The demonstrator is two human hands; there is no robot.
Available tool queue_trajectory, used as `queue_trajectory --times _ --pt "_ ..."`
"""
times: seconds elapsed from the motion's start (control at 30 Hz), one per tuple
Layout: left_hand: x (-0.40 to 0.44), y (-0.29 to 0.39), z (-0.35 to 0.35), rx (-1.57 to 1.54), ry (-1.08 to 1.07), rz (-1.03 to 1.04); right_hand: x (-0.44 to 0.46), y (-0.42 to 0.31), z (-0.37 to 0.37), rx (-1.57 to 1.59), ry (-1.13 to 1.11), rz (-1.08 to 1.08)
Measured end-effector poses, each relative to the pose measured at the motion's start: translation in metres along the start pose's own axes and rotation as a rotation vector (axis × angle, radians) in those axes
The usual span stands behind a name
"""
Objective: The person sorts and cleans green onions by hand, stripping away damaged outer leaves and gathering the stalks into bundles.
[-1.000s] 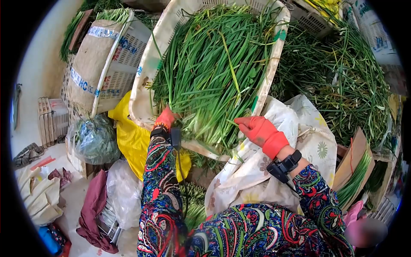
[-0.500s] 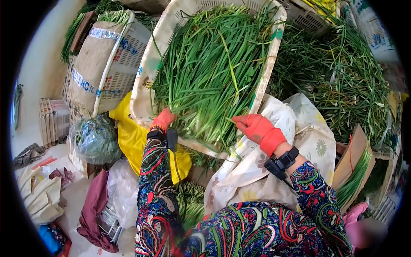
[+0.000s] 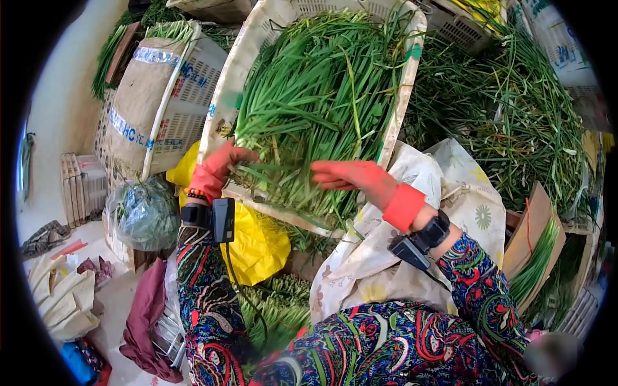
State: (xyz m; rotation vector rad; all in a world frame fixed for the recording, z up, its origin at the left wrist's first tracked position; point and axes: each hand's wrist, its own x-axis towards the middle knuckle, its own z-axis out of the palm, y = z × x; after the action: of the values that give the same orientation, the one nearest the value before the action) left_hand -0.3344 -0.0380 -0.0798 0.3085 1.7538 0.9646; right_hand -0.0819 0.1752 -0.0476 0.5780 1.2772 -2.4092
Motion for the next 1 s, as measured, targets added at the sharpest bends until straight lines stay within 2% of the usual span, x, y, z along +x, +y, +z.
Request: queue_trajectory --times 0.03,0.07,0.13,0.2,0.27,0.3,0.43,0.47,0.5,0.57,0.6,0.67,0.7,0.8,0.83,0.87,0.93,1.0 --pt "-0.026 0.050 0.027 -0.110 -0.007 -0.039 0.005 0.002 0.007 0.093 -0.028 0.072" --pt "-0.029 0.064 0.035 -0.120 -0.033 -0.040 0.018 0.010 0.011 0.181 -0.056 0.143" --pt "-0.031 0.080 0.045 -0.141 -0.083 -0.043 0.038 0.020 0.018 0.357 -0.119 0.257" --pt "-0.030 0.075 0.054 -0.169 -0.041 -0.042 0.053 0.024 0.025 0.541 -0.186 0.336" --pt "-0.045 0.089 0.074 0.037 -0.029 -0.003 0.053 0.012 0.040 0.592 -0.132 0.307" --pt "-0.042 0.075 0.074 0.262 0.004 0.142 0.055 0.002 0.049 0.601 -0.109 0.255" --pt "-0.077 0.114 0.124 0.944 0.274 0.034 0.044 -0.009 0.047 0.723 -0.124 0.077" --pt "-0.076 0.110 0.137 0.913 0.243 0.035 0.040 -0.011 0.046 0.753 -0.143 -0.003" --pt "-0.078 0.095 0.153 0.953 0.232 0.116 0.032 -0.002 0.040 0.733 -0.050 0.017" --pt "-0.068 0.049 0.174 1.151 0.236 0.622 0.020 0.012 0.031 0.642 0.084 0.121" --pt "-0.065 0.051 0.185 1.033 0.175 0.514 0.017 0.019 0.024 0.572 0.195 0.156" --pt "-0.065 0.055 0.200 0.791 0.052 0.291 0.008 0.033 0.009 0.623 0.234 0.149" --pt "-0.067 0.052 0.200 0.588 0.034 0.465 0.003 0.039 0.004 0.652 0.248 0.149" --pt "-0.074 0.065 0.187 0.067 -0.374 0.206 -0.021 0.039 -0.019 0.468 0.208 -0.002" --pt "-0.079 0.076 0.172 -0.035 -0.393 0.036 -0.020 0.039 -0.025 0.486 0.083 -0.043" --pt "-0.076 0.076 0.153 -0.062 -0.369 0.047 -0.023 0.036 -0.030 0.555 0.142 0.054" --pt "-0.064 0.058 0.134 0.149 -0.060 0.242 -0.027 0.036 -0.038 0.456 0.172 0.047" --pt "-0.039 0.030 0.155 0.725 0.168 0.212 -0.029 0.037 -0.038 0.473 0.155 0.031"
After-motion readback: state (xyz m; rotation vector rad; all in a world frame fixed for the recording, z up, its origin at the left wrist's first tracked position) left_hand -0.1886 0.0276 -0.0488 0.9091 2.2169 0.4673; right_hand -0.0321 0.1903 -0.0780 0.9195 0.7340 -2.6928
